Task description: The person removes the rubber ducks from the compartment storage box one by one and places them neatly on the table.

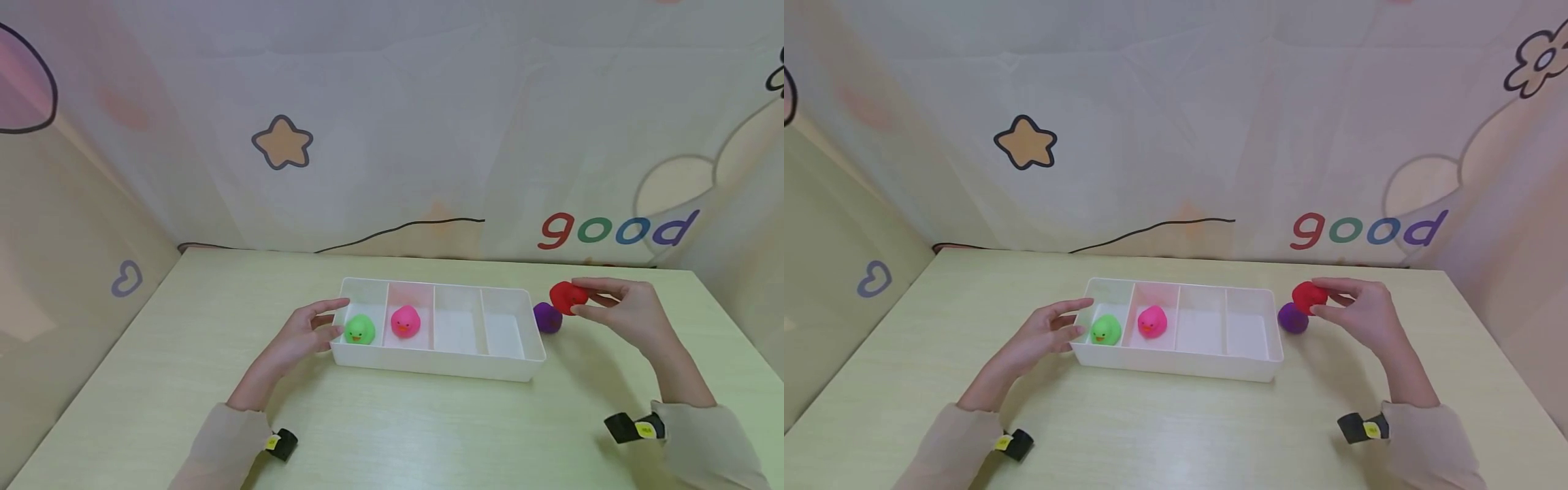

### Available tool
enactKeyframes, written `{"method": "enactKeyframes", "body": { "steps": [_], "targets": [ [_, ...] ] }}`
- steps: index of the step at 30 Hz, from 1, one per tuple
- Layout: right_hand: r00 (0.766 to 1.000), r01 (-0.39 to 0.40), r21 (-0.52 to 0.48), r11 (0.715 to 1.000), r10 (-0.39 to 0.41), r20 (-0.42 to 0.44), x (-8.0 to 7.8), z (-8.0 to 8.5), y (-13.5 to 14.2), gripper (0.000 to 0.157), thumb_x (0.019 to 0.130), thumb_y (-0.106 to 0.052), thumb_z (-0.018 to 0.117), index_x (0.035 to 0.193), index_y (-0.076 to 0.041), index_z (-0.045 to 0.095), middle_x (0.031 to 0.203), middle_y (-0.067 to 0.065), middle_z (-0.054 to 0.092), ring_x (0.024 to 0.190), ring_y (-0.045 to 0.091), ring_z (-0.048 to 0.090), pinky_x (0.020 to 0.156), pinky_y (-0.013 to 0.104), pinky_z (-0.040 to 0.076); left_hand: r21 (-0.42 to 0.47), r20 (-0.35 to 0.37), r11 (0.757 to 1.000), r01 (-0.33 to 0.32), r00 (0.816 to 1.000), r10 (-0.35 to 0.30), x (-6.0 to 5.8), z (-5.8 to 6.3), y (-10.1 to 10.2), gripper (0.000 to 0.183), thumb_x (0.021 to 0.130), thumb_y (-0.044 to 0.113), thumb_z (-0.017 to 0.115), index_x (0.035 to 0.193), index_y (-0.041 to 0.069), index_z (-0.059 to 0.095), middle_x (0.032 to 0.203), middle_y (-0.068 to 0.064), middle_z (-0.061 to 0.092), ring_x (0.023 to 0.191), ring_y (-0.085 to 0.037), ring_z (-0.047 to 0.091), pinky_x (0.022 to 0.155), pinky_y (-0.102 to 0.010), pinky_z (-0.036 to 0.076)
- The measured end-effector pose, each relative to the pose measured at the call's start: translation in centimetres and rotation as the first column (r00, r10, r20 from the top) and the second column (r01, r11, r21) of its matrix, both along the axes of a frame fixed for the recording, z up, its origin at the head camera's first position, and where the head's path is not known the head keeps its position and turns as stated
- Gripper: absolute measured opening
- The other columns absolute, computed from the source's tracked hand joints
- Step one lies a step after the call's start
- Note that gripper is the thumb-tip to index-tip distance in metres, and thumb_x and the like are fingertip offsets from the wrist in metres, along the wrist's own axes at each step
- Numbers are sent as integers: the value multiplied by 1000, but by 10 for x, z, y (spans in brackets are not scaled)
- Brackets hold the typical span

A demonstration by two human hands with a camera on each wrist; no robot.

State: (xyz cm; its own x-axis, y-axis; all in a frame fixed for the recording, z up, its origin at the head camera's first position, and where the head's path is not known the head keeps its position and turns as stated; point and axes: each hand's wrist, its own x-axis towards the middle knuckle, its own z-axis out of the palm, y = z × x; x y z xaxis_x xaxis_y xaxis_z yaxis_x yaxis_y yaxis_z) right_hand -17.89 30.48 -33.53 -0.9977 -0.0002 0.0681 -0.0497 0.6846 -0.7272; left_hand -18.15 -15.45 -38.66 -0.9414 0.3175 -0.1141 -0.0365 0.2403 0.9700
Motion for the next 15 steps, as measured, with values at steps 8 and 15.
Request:
{"method": "enactKeyframes", "body": {
  "steps": [8,15],
  "targets": [
    [999,22,27,999,-23,26,-5,-14,21,50,83,-19,67,123,6,52,121,31,50,111,45,45,66,6,43,4,1,1000,2,1000,-2,0,0,0,49,88,5,54,135,8,43,139,-16,37,124,-36,37,84,-41,48],
    [998,13,38,999,-15,59,-8,-25,29,47,82,-10,67,122,8,52,121,32,50,112,46,43,66,7,43,0,3,1000,-1,1000,1,0,1,0,49,88,5,54,135,7,42,139,-15,36,124,-36,37,83,-41,48]
  ]
}}
